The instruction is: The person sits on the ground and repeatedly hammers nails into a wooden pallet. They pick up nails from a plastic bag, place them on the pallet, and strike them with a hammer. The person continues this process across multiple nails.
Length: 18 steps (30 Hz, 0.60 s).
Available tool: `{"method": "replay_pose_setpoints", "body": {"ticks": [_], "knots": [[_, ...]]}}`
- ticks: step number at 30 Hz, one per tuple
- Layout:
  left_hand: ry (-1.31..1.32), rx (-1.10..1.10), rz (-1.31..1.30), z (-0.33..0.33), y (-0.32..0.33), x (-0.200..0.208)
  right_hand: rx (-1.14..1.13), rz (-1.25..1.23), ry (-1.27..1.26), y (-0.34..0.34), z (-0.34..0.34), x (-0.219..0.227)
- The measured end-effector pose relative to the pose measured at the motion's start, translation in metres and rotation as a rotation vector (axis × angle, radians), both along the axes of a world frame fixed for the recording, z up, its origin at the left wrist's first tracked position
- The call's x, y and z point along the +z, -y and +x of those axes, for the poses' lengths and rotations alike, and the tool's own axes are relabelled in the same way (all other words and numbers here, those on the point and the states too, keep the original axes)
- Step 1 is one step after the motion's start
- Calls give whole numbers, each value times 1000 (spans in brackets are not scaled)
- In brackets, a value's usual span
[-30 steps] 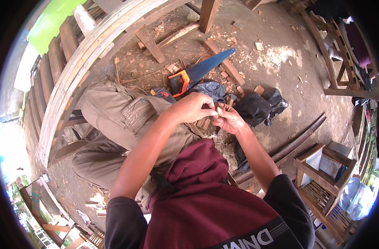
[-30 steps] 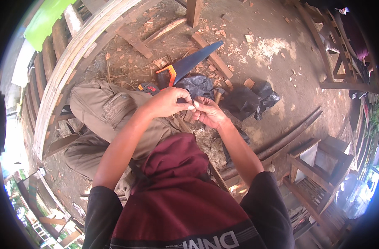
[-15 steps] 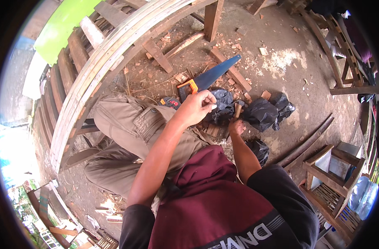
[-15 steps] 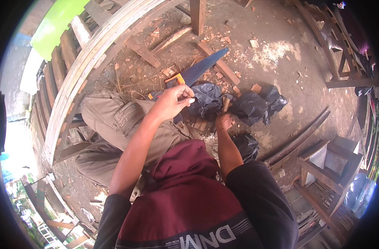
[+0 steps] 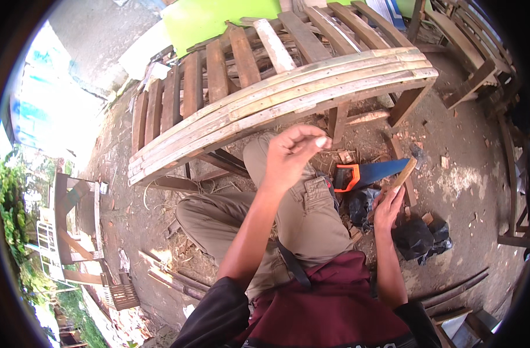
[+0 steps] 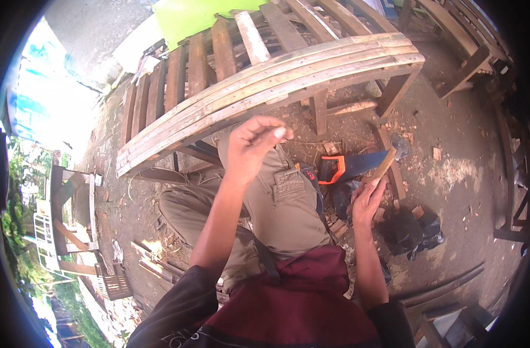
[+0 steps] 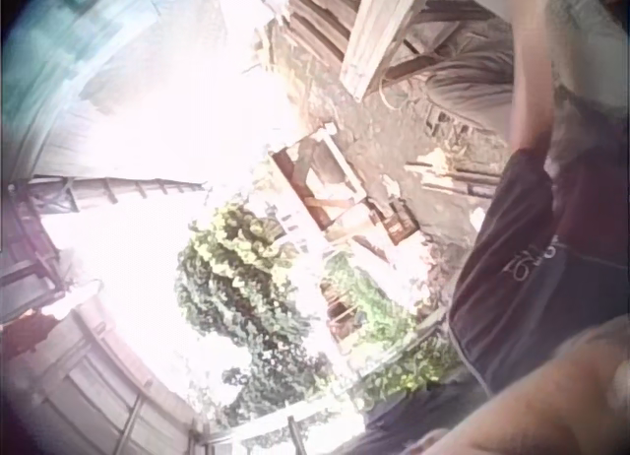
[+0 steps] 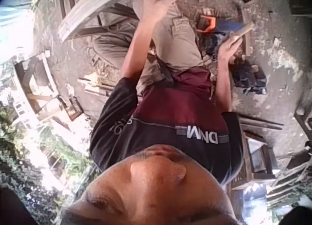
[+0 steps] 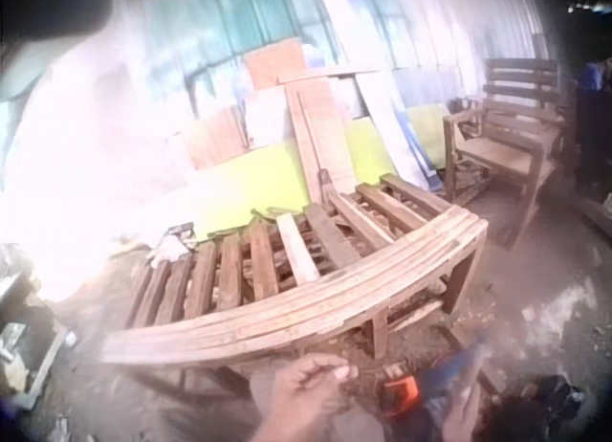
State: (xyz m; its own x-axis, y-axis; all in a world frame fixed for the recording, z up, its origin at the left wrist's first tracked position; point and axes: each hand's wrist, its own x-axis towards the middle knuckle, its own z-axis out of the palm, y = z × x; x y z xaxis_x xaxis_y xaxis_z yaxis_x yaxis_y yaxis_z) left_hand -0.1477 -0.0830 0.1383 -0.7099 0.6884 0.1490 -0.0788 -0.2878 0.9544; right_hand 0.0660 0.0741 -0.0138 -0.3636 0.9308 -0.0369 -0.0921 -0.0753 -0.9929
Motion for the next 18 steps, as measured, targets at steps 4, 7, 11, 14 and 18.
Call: {"method": "replay_pose_setpoints", "body": {"ticks": [4, 7, 11, 14, 18], "knots": [[-87, 341, -23, -55, 45, 21, 263, 7, 32, 8, -49, 66], [-193, 584, -165, -108, 86, 5, 401, 54, -16, 34, -76, 96], [-287, 849, -312, -171, 131, -1, 561, 55, -94, 69, -111, 119], [-401, 811, -395, -209, 140, -3, 686, -5, -82, 81, -148, 137], [-347, 675, -469, -232, 135, -20, 827, -67, -75, 84, -209, 147]]}}
